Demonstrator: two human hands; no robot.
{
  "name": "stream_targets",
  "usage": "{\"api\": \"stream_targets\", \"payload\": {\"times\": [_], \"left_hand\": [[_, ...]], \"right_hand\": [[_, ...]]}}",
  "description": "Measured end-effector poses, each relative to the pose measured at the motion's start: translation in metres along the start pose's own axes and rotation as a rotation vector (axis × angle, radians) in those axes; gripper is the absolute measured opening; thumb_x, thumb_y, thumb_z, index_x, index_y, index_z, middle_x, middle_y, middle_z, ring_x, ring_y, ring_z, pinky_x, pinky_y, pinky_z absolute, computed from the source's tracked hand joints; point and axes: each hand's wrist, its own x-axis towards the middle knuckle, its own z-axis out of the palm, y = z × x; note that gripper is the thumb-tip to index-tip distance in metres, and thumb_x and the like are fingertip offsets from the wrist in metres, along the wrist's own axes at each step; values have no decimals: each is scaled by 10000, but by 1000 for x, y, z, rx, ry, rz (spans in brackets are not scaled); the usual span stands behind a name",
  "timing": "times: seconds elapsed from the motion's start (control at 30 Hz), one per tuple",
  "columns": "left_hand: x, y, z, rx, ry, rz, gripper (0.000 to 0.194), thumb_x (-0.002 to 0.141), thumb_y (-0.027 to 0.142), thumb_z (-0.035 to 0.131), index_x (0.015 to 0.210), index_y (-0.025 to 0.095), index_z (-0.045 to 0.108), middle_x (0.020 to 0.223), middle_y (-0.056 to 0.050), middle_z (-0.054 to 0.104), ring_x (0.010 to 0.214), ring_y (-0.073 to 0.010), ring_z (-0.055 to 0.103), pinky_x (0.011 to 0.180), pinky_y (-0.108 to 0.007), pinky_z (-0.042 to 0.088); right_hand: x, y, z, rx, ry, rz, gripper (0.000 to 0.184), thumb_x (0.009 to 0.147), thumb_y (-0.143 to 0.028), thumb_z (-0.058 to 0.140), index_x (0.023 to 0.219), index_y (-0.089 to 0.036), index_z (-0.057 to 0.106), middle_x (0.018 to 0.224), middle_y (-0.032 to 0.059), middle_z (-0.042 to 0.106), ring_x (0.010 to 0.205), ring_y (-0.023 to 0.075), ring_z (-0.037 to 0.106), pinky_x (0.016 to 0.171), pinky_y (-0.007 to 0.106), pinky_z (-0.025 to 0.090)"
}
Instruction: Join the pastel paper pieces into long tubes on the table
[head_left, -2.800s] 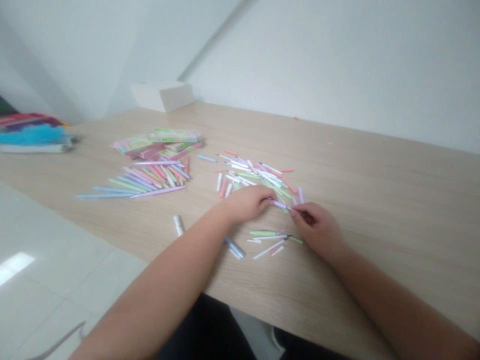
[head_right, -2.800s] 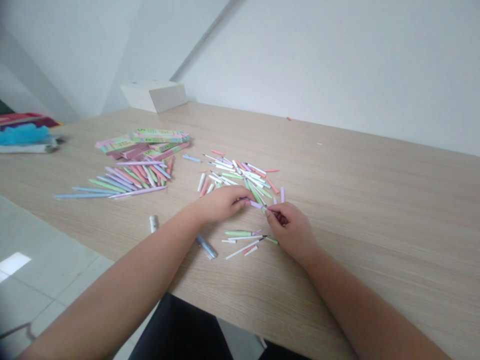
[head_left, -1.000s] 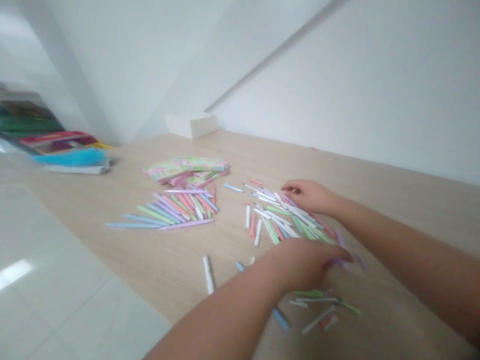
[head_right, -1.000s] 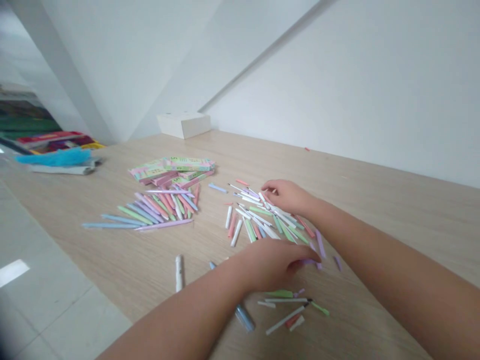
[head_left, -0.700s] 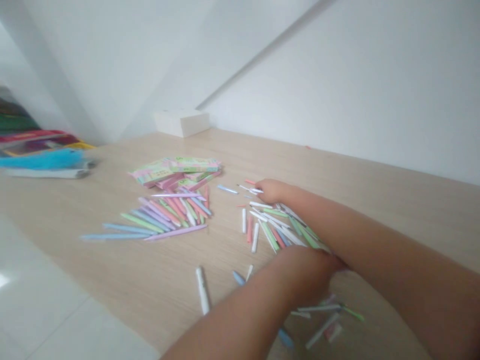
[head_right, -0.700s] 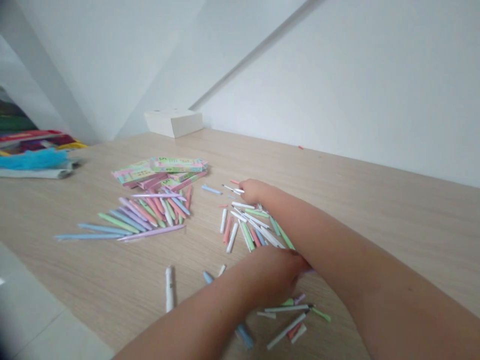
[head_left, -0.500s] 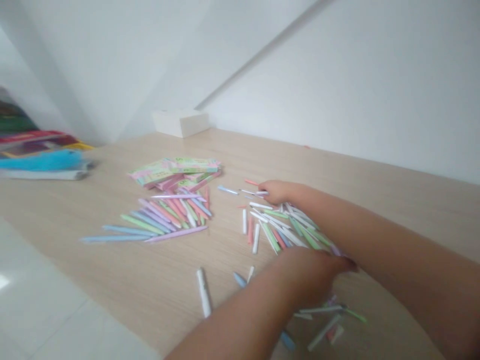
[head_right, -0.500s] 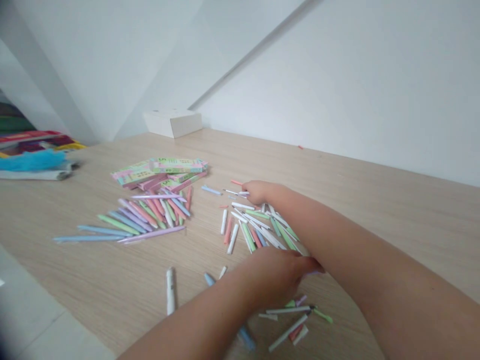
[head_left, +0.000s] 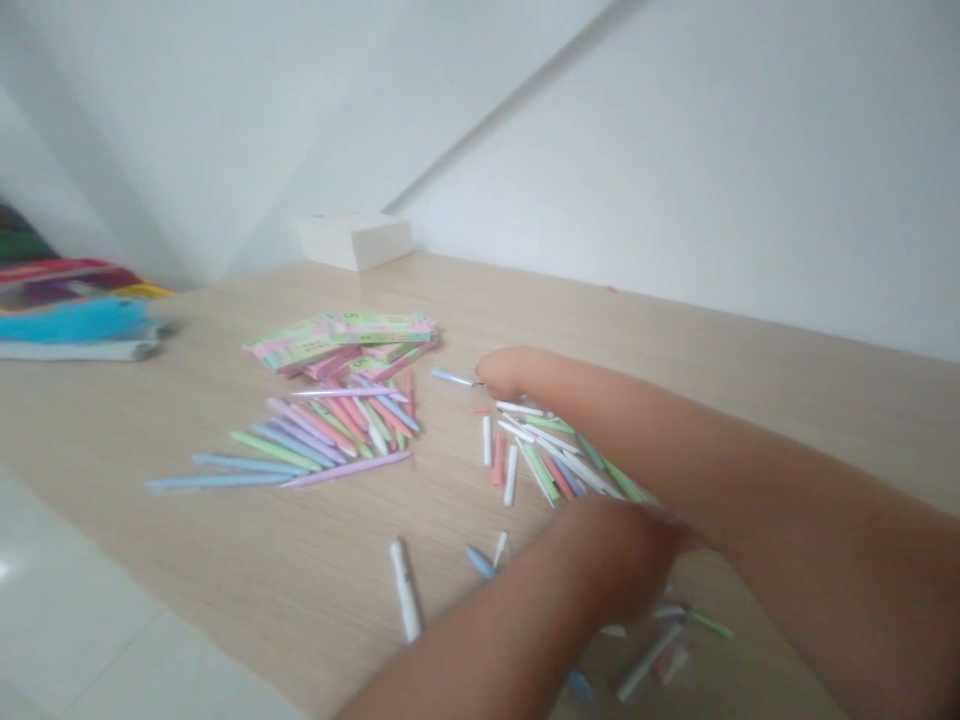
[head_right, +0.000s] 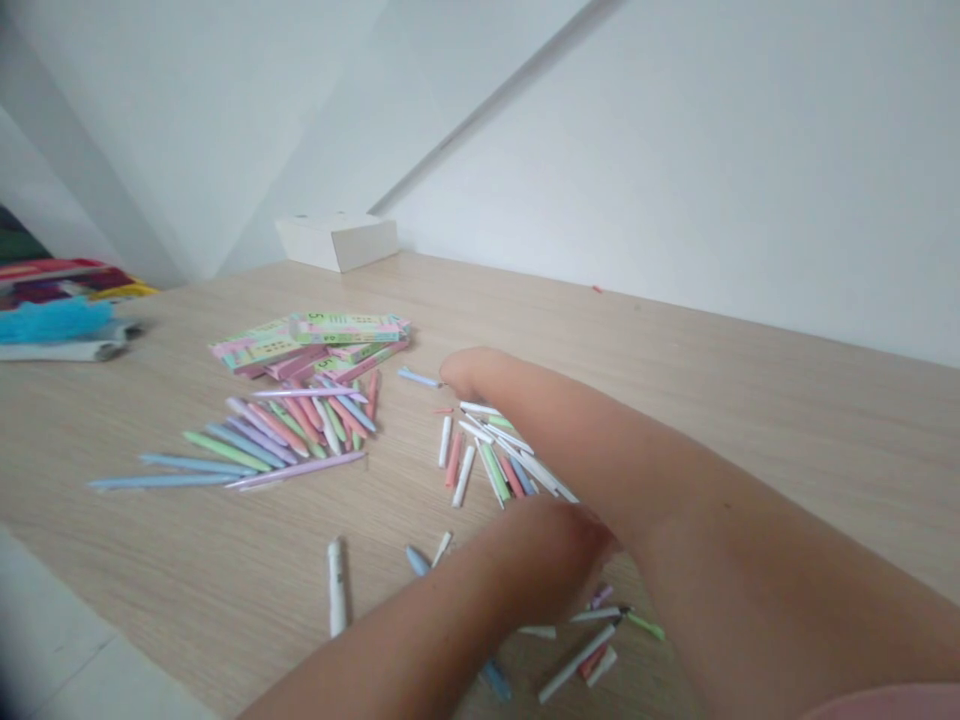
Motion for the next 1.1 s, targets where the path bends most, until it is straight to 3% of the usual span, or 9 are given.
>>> {"api": "stream_targets", "payload": {"times": [0.13, 0.27, 0.37, 0.57, 0.7, 0.77, 0.9, 1.1], "left_hand": [[0, 0, 1, 26, 20, 5, 475, 913, 265, 568, 1383, 200, 560, 1145, -136, 732, 1041, -306, 712, 855, -437, 593], [-2, -1, 2, 6, 77, 9, 513, 894, 273, 592, 1402, 219, 544, 1233, -114, 713, 1076, -309, 701, 880, -453, 588], [-3, -1, -1, -48, 41, 1, 547, 905, 290, 578, 1446, 265, 498, 1310, -98, 680, 1079, -307, 700, 831, -431, 592], [-4, -1, -4, -114, -18, -57, 567, 892, 290, 585, 1449, 302, 482, 1295, -86, 690, 1044, -315, 710, 780, -414, 578], [-4, -1, -2, -126, -10, -60, 572, 871, 306, 614, 1432, 309, 503, 1289, -81, 695, 1041, -310, 710, 801, -411, 568], [-4, -1, -2, -125, -1, -66, 541, 890, 300, 575, 1427, 317, 509, 1275, -76, 701, 1045, -304, 708, 814, -416, 563], [-4, 0, -5, -117, -17, -64, 531, 897, 298, 566, 1425, 303, 514, 1238, -89, 714, 1032, -303, 710, 803, -404, 557], [-3, 0, -5, -116, -22, -80, 558, 871, 301, 602, 1422, 318, 519, 1243, -86, 713, 1016, -308, 713, 784, -399, 554]], "right_hand": [[-1, -1, 4, 4, -17, 22, 288, 781, -214, 754, 1038, -86, 766, 1110, 222, 747, 1017, 328, 709, 848, 385, 539], [-4, 10, 10, 41, 42, 68, 343, 935, -341, 671, 1202, -125, 667, 1196, 142, 692, 1033, 250, 684, 888, 427, 560], [-9, 20, 13, 75, 102, 93, 362, 979, -371, 621, 1279, -170, 608, 1266, 104, 639, 1062, 228, 659, 900, 448, 567], [-28, 33, 14, 106, 112, 126, 334, 973, -373, 630, 1237, -168, 631, 1239, 96, 650, 1043, 222, 661, 893, 438, 566], [-46, 31, 16, 109, 180, 182, 325, 1002, -346, 536, 1215, -127, 646, 1176, 160, 695, 1013, 253, 679, 857, 388, 529], [-57, 27, 19, 127, 201, 150, 320, 990, -327, 493, 1172, -142, 679, 1134, 163, 729, 981, 263, 691, 798, 330, 498], [-78, 20, 32, 172, 164, 13, 252, 911, -333, 555, 1009, -198, 744, 992, 81, 780, 862, 216, 699, 696, 259, 445], [-89, 24, 46, 203, 134, -72, 248, 880, -317, 580, 1000, -200, 763, 963, 57, 788, 847, 185, 699, 712, 233, 435]]}}
